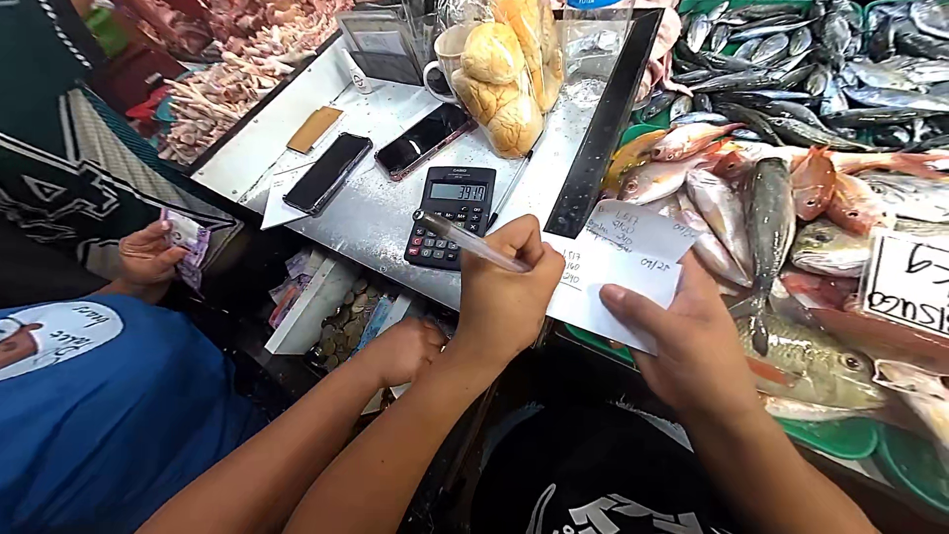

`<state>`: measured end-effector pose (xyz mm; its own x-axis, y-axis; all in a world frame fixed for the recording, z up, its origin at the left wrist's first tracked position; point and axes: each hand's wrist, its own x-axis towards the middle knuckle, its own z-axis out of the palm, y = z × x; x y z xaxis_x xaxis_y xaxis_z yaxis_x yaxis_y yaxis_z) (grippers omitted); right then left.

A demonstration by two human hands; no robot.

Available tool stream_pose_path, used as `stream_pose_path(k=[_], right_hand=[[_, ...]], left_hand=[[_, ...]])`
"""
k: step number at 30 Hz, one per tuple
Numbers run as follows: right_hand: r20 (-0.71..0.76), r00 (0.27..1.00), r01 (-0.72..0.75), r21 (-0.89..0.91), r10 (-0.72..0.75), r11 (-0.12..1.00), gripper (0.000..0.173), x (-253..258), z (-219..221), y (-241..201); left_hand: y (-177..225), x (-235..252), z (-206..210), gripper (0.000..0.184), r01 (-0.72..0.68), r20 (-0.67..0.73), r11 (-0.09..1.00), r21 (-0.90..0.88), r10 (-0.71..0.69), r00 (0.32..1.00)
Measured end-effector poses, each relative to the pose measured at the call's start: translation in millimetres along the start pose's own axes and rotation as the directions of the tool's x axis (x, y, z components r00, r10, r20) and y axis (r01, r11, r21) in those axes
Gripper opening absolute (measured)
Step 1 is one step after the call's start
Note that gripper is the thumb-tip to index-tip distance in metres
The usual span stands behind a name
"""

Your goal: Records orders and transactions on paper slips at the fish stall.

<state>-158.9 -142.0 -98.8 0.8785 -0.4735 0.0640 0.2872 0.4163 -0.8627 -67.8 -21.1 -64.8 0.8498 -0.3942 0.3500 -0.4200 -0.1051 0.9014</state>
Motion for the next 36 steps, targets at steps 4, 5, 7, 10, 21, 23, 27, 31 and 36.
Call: stream_pose_path(k=[4, 5, 7, 10, 21, 23, 27, 31, 36], right_hand=[[-0.004, 1.000, -0.005, -0.019, 0.005, 1.000, 0.044, 0.1, 0.3, -1.3], [-0.002, 1.000, -0.004, -0.022, 0.004, 1.000, 0.044, 0.2, 0.2, -1.3], [0.000, 1.000, 0.000, -0.030, 0.000, 1.000, 0.045, -0.1, 0.0, -1.4], [0.003, 1.000, 0.014, -0.023, -0.014, 1.000, 0.044, -0.8, -0.8, -0.7], [-0.008, 1.000, 0.007, -0.027, -0.007, 1.000, 0.044, -0.4, -1.6, -1.7], [-0.007, 1.000, 0.006, -0.024, -0.006, 1.000, 0.044, -0.8, -1.7, -1.6], [-0.003, 1.000, 0.002, -0.018, -0.003, 1.000, 0.044, -0.4, -2.6, -1.7], [0.000, 1.000, 0.002, -0.017, -0.002, 1.000, 0.043, 0.1, -3.2, -1.3], [0.016, 1.000, -0.003, -0.009, 0.003, 1.000, 0.042, 0.9, -4.2, -1.8]], left_hand=[[-0.3, 0.7, 2.5, 0.039, -0.018, -0.010, 0.999, 0.051, 0.019, 1.000], [-0.1, 0.6, 3.1, 0.039, -0.025, -0.013, 0.998, 0.065, 0.025, 1.000], [0.6, 0.0, 5.2, 0.038, -0.043, -0.014, 0.993, 0.105, 0.045, 0.999], [2.4, -0.7, 6.4, 0.036, -0.074, 0.004, 0.985, 0.154, 0.075, 0.997], [2.1, 0.5, 3.0, 0.038, -0.088, 0.060, 0.992, 0.096, 0.082, 0.995], [1.5, 0.3, 3.4, 0.036, -0.097, 0.073, 0.991, 0.088, 0.091, 0.993], [2.7, -0.4, 3.2, 0.038, -0.052, 0.075, 0.994, 0.099, 0.045, 0.996], [3.0, 0.0, 5.2, 0.036, -0.050, 0.068, 0.995, 0.084, 0.044, 0.997], [3.1, 0.1, 5.8, 0.036, -0.092, 0.064, 0.988, 0.121, 0.085, 0.994]])
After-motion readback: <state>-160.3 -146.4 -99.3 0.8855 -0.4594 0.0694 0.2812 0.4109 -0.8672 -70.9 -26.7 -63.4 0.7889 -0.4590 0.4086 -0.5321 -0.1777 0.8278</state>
